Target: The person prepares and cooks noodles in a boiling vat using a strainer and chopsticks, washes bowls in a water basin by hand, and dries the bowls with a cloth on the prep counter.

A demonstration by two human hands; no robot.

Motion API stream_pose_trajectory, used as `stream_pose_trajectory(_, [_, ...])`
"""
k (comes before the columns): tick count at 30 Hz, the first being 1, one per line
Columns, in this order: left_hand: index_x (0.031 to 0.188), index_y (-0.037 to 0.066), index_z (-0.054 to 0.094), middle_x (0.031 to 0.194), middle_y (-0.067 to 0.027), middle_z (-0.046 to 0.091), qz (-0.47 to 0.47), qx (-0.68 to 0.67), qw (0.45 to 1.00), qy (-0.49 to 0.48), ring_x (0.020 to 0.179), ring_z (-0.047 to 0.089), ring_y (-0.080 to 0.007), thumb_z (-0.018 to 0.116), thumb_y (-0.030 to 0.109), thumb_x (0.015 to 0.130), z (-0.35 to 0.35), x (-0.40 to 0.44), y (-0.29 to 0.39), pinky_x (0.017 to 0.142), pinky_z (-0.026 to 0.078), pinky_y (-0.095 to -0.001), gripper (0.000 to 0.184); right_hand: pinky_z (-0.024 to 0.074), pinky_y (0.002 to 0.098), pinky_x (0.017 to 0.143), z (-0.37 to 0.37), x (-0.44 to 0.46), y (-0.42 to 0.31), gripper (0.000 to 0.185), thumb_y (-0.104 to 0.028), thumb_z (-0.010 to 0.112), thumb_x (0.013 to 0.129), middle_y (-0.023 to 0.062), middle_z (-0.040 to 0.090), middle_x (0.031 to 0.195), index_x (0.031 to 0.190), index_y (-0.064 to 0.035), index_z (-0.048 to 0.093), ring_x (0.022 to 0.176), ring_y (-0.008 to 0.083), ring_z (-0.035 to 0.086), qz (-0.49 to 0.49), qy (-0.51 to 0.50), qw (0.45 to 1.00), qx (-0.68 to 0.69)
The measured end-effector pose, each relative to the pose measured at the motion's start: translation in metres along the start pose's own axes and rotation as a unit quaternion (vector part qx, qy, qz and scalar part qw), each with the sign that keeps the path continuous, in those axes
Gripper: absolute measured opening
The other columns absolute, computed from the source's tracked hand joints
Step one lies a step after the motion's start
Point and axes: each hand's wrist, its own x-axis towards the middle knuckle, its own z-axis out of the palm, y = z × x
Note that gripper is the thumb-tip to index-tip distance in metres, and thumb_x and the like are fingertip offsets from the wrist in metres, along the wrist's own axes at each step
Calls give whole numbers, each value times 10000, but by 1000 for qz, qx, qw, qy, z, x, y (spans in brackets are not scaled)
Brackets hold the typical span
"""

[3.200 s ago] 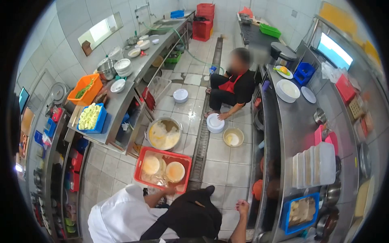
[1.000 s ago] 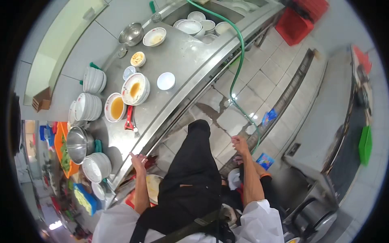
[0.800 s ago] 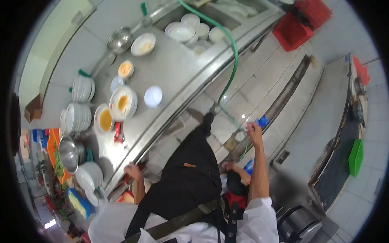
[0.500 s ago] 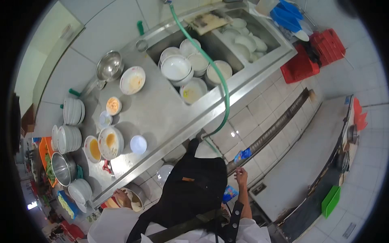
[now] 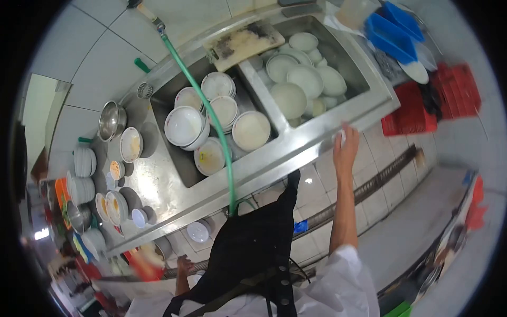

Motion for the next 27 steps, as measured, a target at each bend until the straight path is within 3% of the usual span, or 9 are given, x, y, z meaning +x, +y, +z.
stream_pose_trajectory(2, [1032, 54, 513, 701, -135, 596, 50, 70, 995, 46, 442, 583, -265, 496, 222, 910, 70, -105, -8, 352, 460, -367, 209, 421, 459, 836, 29, 109, 25, 313, -81, 575, 833, 173, 546, 1066, 1143, -56, 546, 990, 373, 508, -60, -39, 997, -28])
stream_pose_trajectory(4, [973, 37, 553, 704, -127, 605, 31, 269, 963, 6, 451, 589, -233, 475, 230, 926, 109, -150, -18, 367, 476, -356, 214, 436, 478, 818, 73, 189, 51, 346, -133, 597, 824, 171, 545, 1098, 1163, -103, 534, 1004, 372, 511, -54, -91, 992, -68])
stream_pose_trajectory(8, [947, 11, 581, 701, -106, 605, 19, 215, 976, -16, 488, 599, -206, 460, 253, 941, 182, -208, 26, 420, 493, -314, 270, 448, 454, 897, 142, 247, 74, 421, -219, 624, 823, 184, 563, 1131, 1208, -107, 497, 1103, 372, 509, -8, -269, 953, -140])
stream_pose_trajectory(10, [824, -16, 593, 650, -94, 603, 85, 138, 986, -37, 503, 588, -167, 482, 295, 929, 233, -264, 81, 446, 481, -273, 346, 442, 454, 929, 173, 248, 81, 519, -262, 627, 820, 188, 561, 1153, 1279, -119, 432, 1127, 372, 509, 23, -372, 908, -192])
stream_pose_trajectory(14, [934, -2, 586, 709, -54, 584, 205, 84, 968, -119, 624, 601, -154, 461, 290, 960, 299, -348, 142, 559, 492, -281, 319, 437, 466, 938, 239, 241, 127, 502, -206, 559, 846, 192, 527, 1226, 1323, -133, 420, 1147, 360, 514, 5, -427, 889, -163])
stream_pose_trajectory(15, [954, -7, 582, 716, -49, 587, 366, 149, 916, -67, 601, 579, -140, 472, 271, 956, 299, -310, 93, 561, 479, -268, 299, 450, 463, 917, 241, 239, 132, 493, -162, 537, 850, 210, 525, 1221, 1327, -118, 418, 1107, 365, 539, 27, -421, 896, -141])
stream_pose_trajectory(19, [916, -3, 575, 679, -33, 571, 275, 21, 953, -126, 600, 517, -102, 537, 245, 939, 384, -411, 225, 555, 407, -236, 252, 503, 452, 812, 223, 245, 116, 504, -11, 493, 827, 241, 524, 1185, 1320, -97, 430, 992, 392, 590, -42, -406, 906, -111])
stream_pose_trajectory(23, [914, 14, 573, 715, -17, 543, 445, -30, 865, -229, 675, 527, -103, 522, 239, 949, 490, -392, 315, 623, 429, -239, 233, 521, 437, 770, 133, 264, 72, 592, 68, 473, 785, 194, 533, 1156, 1332, -156, 432, 987, 380, 578, -167, -317, 921, -155])
stream_pose_trajectory(27, [1090, -12, 554, 920, -60, 588, 461, -97, 789, -395, 862, 587, -169, 471, 349, 966, 618, -393, 414, 822, 479, -310, 390, 535, 410, 760, 76, 303, 57, 677, 70, 487, 753, 114, 537, 1132, 1346, -254, 440, 1006, 343, 546, -339, -136, 930, -46])
